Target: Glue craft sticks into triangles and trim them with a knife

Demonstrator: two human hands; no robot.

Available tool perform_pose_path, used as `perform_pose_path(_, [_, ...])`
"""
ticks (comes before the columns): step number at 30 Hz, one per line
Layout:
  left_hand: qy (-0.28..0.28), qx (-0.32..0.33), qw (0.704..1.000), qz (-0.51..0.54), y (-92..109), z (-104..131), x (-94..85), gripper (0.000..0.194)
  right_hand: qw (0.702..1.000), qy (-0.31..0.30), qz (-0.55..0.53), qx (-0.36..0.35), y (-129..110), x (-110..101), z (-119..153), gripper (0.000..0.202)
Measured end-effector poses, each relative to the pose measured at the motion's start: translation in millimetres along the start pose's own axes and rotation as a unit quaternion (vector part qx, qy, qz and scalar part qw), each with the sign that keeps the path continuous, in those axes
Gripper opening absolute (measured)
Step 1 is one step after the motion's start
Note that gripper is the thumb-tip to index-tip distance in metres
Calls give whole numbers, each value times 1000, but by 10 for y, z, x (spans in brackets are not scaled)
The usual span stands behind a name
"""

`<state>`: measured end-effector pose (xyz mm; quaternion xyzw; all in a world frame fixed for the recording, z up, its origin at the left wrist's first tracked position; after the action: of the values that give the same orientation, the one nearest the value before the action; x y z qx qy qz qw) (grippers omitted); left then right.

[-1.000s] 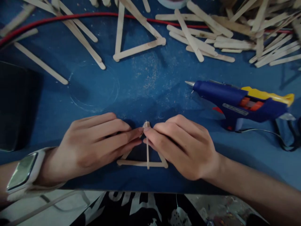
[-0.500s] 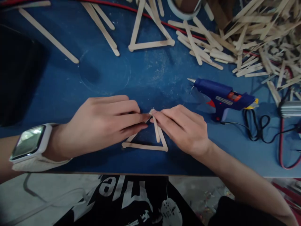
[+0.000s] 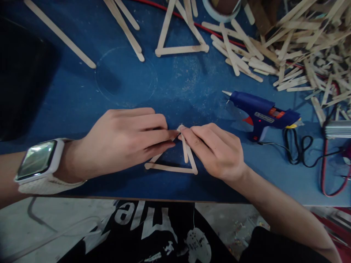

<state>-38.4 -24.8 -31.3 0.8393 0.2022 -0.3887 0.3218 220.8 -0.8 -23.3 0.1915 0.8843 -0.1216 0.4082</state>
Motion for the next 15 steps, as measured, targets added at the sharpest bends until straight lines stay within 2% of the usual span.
perform_pose_path(10, [-6, -11, 1000, 11, -3, -14, -3, 27, 1000, -1, 27, -13, -12, -7, -35, 23])
perform_pose_path(15, [18, -118, 991, 66, 9, -65, -60, 23, 998, 32, 39, -35, -30, -83, -32, 23])
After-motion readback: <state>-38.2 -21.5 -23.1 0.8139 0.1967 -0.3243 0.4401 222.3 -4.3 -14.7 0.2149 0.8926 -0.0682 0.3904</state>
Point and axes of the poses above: each hand's wrist, its own z-axis away from the middle knuckle, its own x-axis out of the palm, y = z × x, the point moved 1 cm from there along -z, towards the middle knuckle, and after that the axes turned 11 degrees about y, right-handed, at the moved point
